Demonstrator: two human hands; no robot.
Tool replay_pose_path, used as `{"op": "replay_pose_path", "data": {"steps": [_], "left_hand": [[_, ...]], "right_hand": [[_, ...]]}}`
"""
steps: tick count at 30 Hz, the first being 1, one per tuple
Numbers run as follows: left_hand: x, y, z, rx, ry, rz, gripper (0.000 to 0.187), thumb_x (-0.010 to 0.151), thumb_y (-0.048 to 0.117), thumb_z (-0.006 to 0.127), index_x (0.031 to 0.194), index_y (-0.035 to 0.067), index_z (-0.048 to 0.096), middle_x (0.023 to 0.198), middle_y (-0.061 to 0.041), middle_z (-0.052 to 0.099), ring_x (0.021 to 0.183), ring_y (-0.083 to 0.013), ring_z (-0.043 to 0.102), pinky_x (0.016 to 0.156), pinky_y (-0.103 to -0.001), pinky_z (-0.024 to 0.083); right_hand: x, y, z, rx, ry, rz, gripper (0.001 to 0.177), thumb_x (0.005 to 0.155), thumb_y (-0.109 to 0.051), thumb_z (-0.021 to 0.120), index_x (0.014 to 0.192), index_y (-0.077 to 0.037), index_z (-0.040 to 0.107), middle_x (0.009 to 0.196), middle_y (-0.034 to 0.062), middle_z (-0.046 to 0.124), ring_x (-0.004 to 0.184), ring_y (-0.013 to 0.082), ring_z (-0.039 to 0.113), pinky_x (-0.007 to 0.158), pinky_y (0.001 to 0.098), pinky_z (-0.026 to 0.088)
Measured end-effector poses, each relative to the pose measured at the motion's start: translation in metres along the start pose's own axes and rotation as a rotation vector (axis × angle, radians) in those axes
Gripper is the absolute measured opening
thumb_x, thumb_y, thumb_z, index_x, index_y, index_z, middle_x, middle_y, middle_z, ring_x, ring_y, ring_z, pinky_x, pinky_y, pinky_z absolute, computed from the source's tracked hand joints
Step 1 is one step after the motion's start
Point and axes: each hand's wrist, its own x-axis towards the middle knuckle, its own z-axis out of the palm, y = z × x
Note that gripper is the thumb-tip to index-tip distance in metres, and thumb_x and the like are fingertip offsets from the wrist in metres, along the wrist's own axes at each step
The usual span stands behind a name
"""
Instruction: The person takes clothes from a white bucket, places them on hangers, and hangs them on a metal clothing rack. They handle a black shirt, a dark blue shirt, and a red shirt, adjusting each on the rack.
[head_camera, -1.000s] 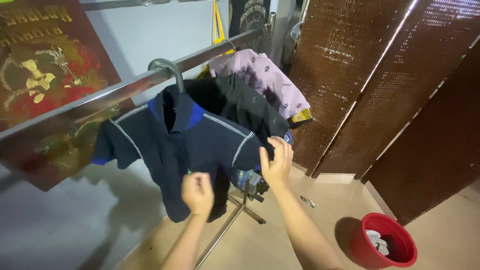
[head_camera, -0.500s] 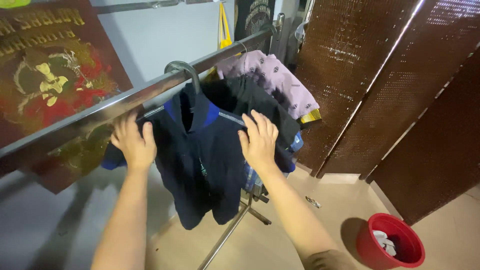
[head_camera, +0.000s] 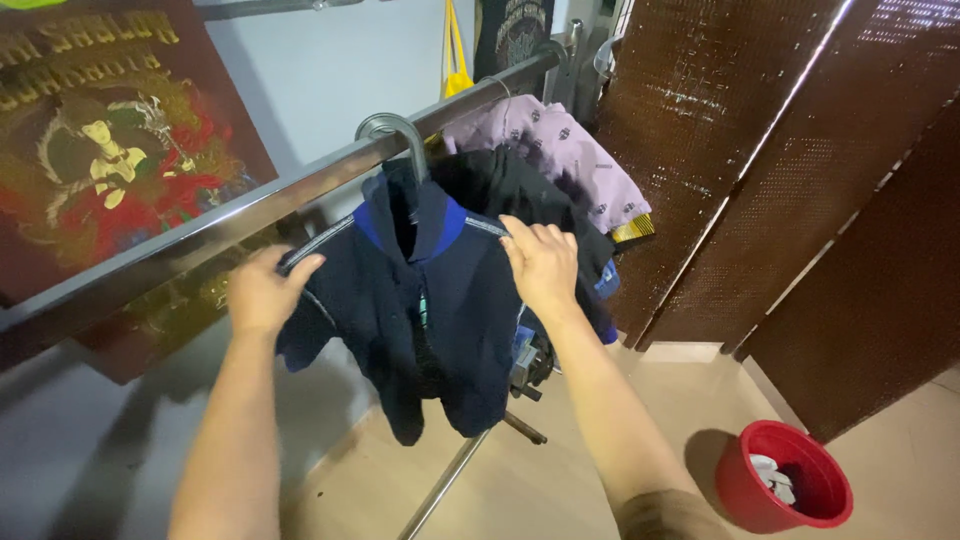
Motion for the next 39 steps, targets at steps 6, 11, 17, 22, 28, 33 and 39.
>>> {"op": "replay_pose_path", "data": {"steps": [6,11,17,22,28,33,39], "left_hand": [[-0.048,-0.042,0.003,-0.254,-0.102,-0.344,0.047,0.089,0.055,0.085,0.101,0.01,0.075,0.087,-0.017,0.072,0.092,-0.0387,0.071,0.079,-0.049,0.054],[-0.072,-0.023,-0.01,-0.408,-0.15,-0.442,0.037,0.096,0.037,0.079,0.098,0.0,0.072,0.087,-0.023,0.072,0.087,-0.0338,0.069,0.074,-0.049,0.052],[-0.095,-0.078,-0.005,-0.31,-0.318,-0.618,0.038,0.092,0.037,0.08,0.096,0.0,0.076,0.073,-0.022,0.071,0.07,-0.0317,0.067,0.06,-0.046,0.051],[-0.121,0.003,-0.02,-0.664,-0.299,-0.807,0.029,0.09,0.024,0.079,0.102,-0.002,0.071,0.075,-0.019,0.067,0.068,-0.0284,0.064,0.054,-0.043,0.051],[-0.127,0.015,-0.015,-0.965,-0.324,-0.916,0.032,0.086,0.007,0.08,0.111,-0.007,0.066,0.087,-0.024,0.072,0.072,-0.032,0.072,0.052,-0.046,0.057],[-0.13,0.005,-0.036,-0.573,-0.373,-0.799,0.056,0.087,0.022,0.084,0.124,-0.015,0.063,0.11,-0.04,0.068,0.109,-0.0467,0.067,0.078,-0.059,0.056],[-0.167,-0.047,-0.026,-0.879,-0.167,-0.859,0.029,0.09,0.02,0.082,0.096,-0.003,0.067,0.077,-0.009,0.059,0.061,-0.019,0.061,0.05,-0.036,0.06]], "right_hand": [[-0.003,-0.004,0.004,-0.007,0.005,0.039,0.026,0.097,-0.038,0.068,0.121,-0.03,0.073,0.082,-0.0019,0.064,0.087,0.0212,0.062,0.085,0.0378,0.044],[-0.014,-0.042,0.002,-0.06,0.284,-0.014,0.03,0.104,-0.035,0.054,0.13,-0.023,0.066,0.125,0.0062,0.06,0.12,0.031,0.053,0.104,0.048,0.035],[-0.062,-0.121,0.037,0.649,-0.154,-0.132,0.002,0.087,-0.02,0.073,0.085,-0.021,0.073,0.072,0.0019,0.071,0.073,0.0254,0.071,0.068,0.0392,0.055],[-0.114,-0.164,0.083,0.876,-0.833,0.221,0.03,0.094,-0.033,0.069,0.115,-0.012,0.07,0.094,0.0173,0.075,0.095,0.0364,0.073,0.081,0.0468,0.058],[-0.144,-0.208,0.13,1.218,-0.942,0.927,0.071,0.09,-0.058,0.077,0.137,-0.007,0.061,0.118,0.0113,0.069,0.11,0.0221,0.065,0.088,0.0339,0.056],[-0.13,-0.214,0.123,1.391,-0.687,1.162,0.054,0.084,-0.024,0.087,0.126,0.0,0.063,0.089,0.0029,0.055,0.069,0.0097,0.055,0.045,0.0159,0.043],[-0.154,-0.219,0.166,1.439,-0.538,1.31,0.018,0.091,-0.024,0.081,0.101,-0.014,0.069,0.079,-0.0002,0.053,0.064,0.0112,0.06,0.046,0.0188,0.047]]}}
